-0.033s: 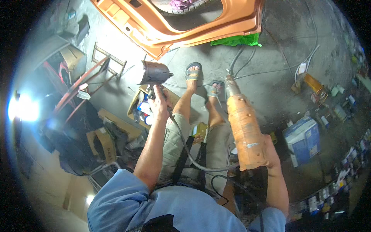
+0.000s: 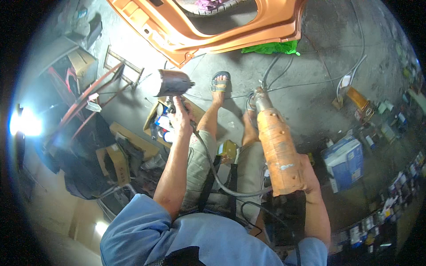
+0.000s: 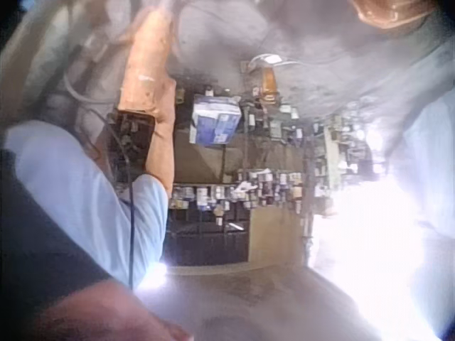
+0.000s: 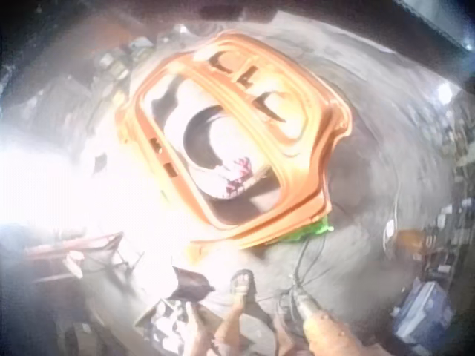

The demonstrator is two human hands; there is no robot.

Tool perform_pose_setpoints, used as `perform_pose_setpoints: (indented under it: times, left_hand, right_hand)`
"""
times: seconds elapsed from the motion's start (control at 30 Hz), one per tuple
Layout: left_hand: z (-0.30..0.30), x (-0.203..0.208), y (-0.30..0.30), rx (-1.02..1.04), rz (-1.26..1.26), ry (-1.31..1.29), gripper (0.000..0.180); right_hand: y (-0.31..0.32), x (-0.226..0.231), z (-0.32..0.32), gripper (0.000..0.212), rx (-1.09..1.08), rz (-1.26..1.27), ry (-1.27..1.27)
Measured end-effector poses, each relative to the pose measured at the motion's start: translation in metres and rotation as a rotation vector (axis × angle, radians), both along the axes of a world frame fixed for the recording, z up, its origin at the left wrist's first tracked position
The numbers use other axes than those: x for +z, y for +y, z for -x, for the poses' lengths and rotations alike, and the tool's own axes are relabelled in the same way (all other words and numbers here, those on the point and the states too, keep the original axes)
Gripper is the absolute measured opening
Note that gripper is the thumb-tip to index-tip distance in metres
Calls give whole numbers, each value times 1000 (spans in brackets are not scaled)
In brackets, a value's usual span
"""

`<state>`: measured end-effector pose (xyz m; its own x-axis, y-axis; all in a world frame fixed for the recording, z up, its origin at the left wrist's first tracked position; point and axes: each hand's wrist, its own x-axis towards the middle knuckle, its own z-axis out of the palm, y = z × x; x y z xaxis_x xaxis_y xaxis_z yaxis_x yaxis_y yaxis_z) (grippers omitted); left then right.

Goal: The person uses a spray gun to apply paint to a large orange car part while simultaneously using a heat gun to warm the surface. The person moves around the part to cover different areas and occasionally wipes the surface with a cloth.

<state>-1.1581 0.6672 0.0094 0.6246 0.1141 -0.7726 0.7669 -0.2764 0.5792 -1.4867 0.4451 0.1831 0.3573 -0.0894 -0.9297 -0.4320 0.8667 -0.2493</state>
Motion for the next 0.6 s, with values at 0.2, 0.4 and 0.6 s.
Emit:
perform_pose_setpoints:
  times: [0.2,0.4,0.6]
  left_hand:
    - [-8,3,-1,175,-385,-304,55]
    - [-13,-1,-43,35,-182,-259,36]
    - [-30,0,-78,-279,-36,-119,36]
  right_hand:
    - [-62,-33,-5,52,448,12,-57]
    - [-116,-96,26,72,377,153,-262]
    - [-120,-97,27,71,132,-109,-116]
